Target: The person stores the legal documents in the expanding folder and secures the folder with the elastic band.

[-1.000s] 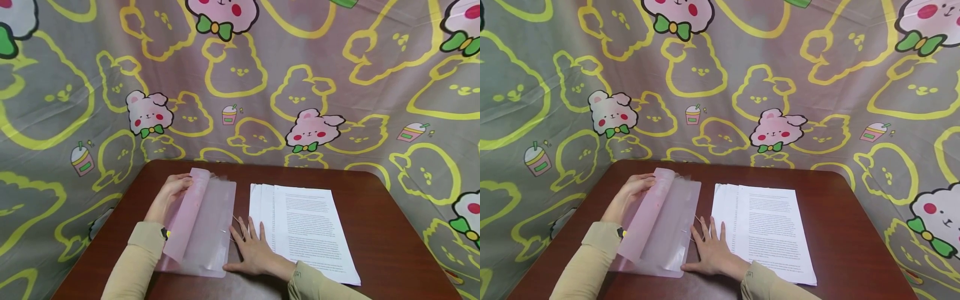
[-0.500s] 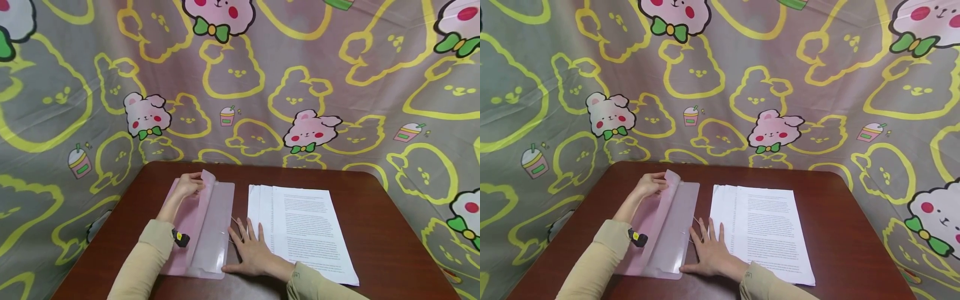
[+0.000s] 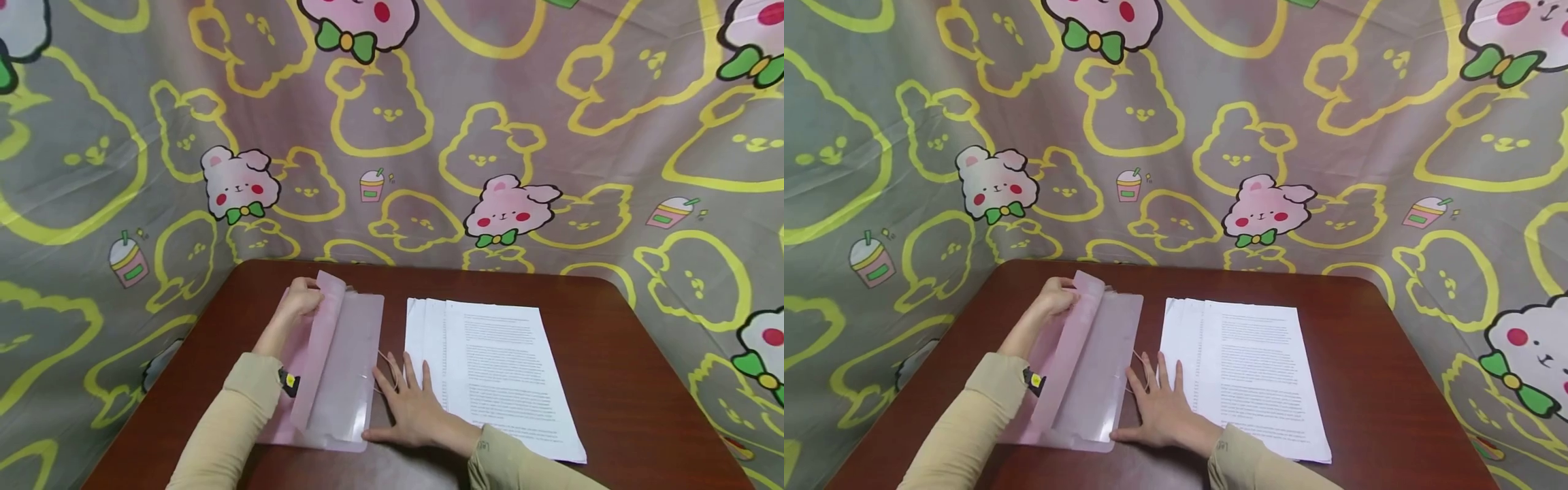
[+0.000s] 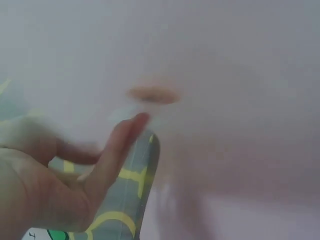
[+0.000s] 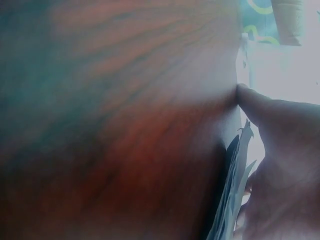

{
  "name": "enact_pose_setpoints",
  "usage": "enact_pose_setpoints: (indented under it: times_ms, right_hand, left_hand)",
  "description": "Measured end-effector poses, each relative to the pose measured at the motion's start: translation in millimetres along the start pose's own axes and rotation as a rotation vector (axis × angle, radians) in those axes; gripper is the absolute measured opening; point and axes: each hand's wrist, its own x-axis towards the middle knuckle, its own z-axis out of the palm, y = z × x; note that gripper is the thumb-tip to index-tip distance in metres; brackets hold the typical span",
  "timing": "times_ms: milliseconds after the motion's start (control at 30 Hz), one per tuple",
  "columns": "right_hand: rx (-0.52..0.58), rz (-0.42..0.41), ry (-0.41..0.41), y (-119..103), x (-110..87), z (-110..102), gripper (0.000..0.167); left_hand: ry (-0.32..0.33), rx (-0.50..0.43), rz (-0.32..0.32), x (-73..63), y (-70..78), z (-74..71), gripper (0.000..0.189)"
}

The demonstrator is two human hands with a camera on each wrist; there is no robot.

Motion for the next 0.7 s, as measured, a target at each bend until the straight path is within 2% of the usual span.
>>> enact_pose_setpoints:
  times_ms: [100,200,367,600,700]
  right_hand:
    - [0.012,0.003,-0.012,-1.1,-0.1,-4.7,0.115]
    - [0.019,0.016,-0.03,-3.4,-1.1,-9.2,0.116]
    - [0.007,0.028,-0.034,-6.2,-2.6,-10.8,0.115]
    - [0.026,0.004,-0.025,-2.1,-0.2,-5.6,0.116]
    - [0.022,0.006,-0.027,-2.3,0.1,-6.7,0.116]
  left_hand:
    - [0.141,0.09,0.056,1.3,-4.8,5.5,0.055]
    - [0.21,0.159,0.096,0.0,-9.0,10.3,0.05]
    - [0.215,0.095,0.132,-2.7,-13.9,13.1,0.05]
    - [0.248,0.055,0.139,-4.7,-20.1,3.1,0.048]
    - [0.256,0.047,0.162,-3.0,-24.2,-2.0,0.048]
